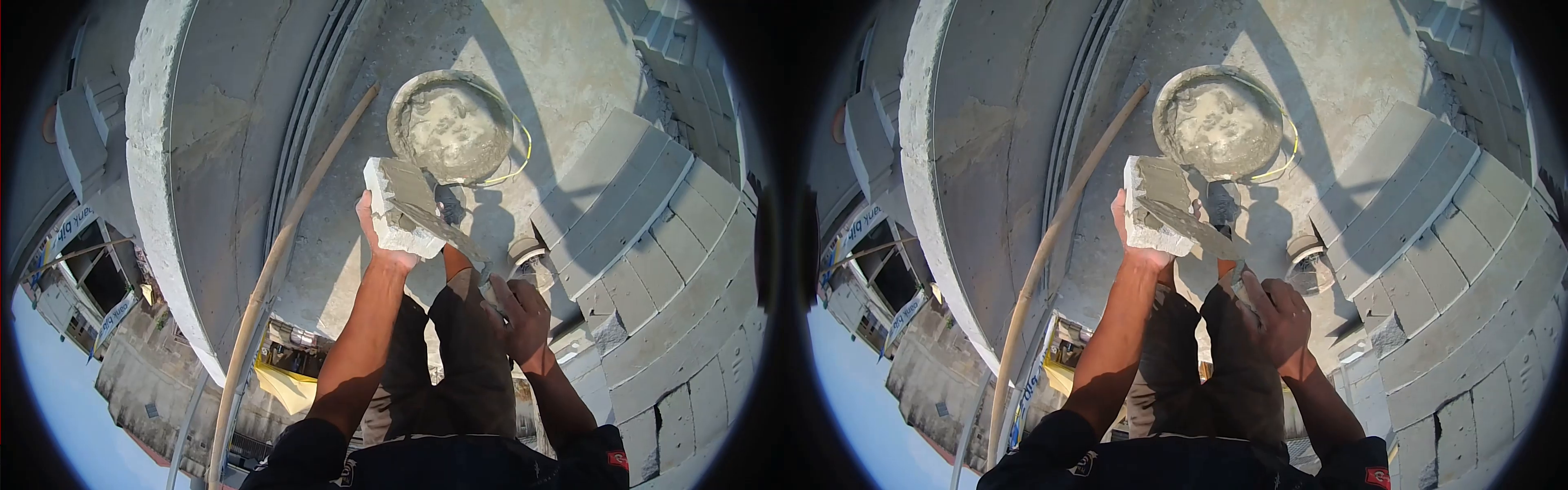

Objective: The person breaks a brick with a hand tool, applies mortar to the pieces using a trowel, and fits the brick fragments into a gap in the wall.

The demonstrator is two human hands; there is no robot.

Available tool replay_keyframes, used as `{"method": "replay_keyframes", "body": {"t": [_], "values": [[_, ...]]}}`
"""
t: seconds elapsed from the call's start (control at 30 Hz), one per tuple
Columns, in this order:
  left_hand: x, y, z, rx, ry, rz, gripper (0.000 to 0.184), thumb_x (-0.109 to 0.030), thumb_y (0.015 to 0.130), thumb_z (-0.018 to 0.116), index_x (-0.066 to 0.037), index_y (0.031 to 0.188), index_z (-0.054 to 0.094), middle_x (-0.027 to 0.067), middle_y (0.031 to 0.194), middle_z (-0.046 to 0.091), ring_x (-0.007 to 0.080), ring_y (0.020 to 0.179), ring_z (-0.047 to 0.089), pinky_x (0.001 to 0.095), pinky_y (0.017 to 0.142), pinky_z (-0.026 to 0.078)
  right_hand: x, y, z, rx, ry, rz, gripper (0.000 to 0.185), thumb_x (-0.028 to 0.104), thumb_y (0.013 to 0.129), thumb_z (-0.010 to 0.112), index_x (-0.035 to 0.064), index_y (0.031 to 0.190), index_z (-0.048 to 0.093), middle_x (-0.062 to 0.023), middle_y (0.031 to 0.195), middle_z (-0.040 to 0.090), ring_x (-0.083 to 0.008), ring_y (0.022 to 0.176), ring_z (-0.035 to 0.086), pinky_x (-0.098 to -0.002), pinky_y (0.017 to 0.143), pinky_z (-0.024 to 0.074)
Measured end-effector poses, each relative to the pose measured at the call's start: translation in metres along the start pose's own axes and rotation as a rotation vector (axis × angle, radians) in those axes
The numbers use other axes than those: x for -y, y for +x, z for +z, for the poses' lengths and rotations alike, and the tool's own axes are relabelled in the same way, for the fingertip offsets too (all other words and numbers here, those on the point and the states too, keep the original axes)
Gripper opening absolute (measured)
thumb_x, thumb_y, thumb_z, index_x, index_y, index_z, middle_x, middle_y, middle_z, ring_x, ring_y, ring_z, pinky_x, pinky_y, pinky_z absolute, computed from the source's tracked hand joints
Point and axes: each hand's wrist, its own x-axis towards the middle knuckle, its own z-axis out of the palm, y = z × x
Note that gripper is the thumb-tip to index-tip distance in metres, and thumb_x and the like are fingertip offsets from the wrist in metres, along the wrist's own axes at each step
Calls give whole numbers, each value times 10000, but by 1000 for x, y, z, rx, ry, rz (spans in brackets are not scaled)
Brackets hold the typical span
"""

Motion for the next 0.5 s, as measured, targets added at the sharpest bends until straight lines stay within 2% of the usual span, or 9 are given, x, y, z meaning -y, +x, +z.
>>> {"method": "replay_keyframes", "body": {"t": [0.17,0.23,0.27,0.33,0.47,0.5], "values": [[3,4,-10,29,-22,30,612,-622,859,433,-174,1241,599,82,1136,639,302,998,619,526,805,529,15,-13,16,-39,-55,11,528,111,737,776,79,1245,634,-108,957,604,-292,800,607,-401,687,508],[6,-1,-7,-128,-46,111,602,-640,849,431,-191,1207,610,59,1095,640,284,970,620,516,766,527,23,-22,19,-63,-48,42,522,95,740,763,76,1246,632,-122,969,606,-308,798,606,-409,685,507],[5,0,-13,-124,-45,111,602,-640,849,431,-191,1207,610,59,1095,640,284,970,620,516,766,527,27,-27,18,-67,-49,40,522,95,740,763,76,1246,632,-122,969,606,-308,798,606,-409,685,507],[5,5,-30,44,-95,132,630,-607,832,476,-158,1256,597,96,1129,646,328,989,623,560,833,503,33,-38,13,-50,-6,80,535,90,746,757,73,1262,620,-138,958,603,-313,798,609,-408,678,511],[3,7,-34,81,-79,125,631,-602,838,465,-158,1267,594,97,1136,642,323,1016,613,562,836,499,40,-55,-3,-7,92,141,544,106,766,760,41,1282,598,-155,914,598,-312,750,610,-383,665,510],[0,11,-34,32,-70,141,638,-599,842,462,-151,1279,589,103,1161,637,326,1041,609,558,856,500,42,-55,-6,7,258,195,520,146,807,749,32,1290,591,-140,889,600,-262,724,606,-356,637,498]]}}
